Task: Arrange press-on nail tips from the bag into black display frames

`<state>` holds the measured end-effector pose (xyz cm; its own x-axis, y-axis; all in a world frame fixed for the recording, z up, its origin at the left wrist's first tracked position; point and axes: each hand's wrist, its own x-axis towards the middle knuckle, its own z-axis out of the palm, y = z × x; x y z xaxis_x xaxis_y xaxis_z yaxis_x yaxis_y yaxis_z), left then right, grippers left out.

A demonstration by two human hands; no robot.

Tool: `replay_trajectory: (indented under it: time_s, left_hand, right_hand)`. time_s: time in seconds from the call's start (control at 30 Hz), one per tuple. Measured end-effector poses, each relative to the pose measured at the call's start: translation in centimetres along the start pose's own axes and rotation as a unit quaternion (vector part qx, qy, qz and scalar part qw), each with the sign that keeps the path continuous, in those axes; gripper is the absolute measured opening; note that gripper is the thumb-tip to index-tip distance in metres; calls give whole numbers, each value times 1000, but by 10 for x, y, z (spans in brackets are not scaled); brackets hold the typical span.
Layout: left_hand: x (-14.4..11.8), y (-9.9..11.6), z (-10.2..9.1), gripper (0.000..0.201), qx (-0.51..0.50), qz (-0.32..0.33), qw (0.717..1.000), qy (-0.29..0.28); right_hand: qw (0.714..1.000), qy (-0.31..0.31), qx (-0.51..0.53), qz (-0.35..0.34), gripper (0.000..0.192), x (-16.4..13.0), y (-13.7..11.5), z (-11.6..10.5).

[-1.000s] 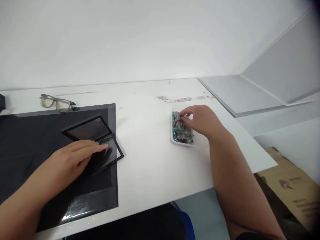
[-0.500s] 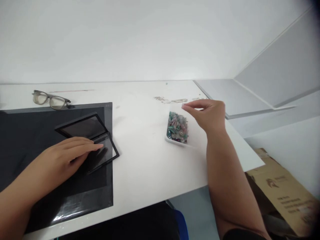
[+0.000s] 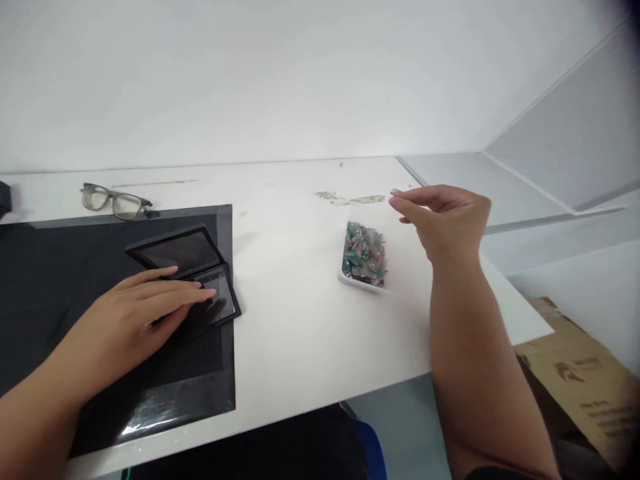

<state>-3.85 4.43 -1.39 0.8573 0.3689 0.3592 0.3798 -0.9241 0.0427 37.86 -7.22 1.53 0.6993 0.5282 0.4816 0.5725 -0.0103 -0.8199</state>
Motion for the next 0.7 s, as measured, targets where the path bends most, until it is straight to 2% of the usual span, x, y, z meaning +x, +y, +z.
replay_trajectory:
  time_s: [0.2, 0.3, 0.37, 0.47, 0.6, 0.7]
  left_hand:
    - [-1, -4, 3, 29, 9, 15, 1000, 22]
    - [-1, -3, 2, 28, 1, 20, 1000, 17]
    - [1, -2, 0, 28, -7, 24, 1000, 15]
    - [4, 1, -1, 27, -14, 45, 998, 31]
    - [6, 2, 1, 28, -15, 60, 997, 43]
    - [4, -1, 4, 30, -21, 61, 997, 46]
  right_hand:
    - [998, -62, -9, 4, 14, 0, -1, -7]
    - [991, -113, -71, 3, 15, 1, 2, -12]
    - [971, -155, -181, -13, 15, 2, 6, -14]
    - [923, -204, -322, -57, 23, 3, 11, -9]
    - [891, -269, -355, -83, 21, 4, 13, 0]
    - [877, -295, -369, -88, 18, 4, 13, 4]
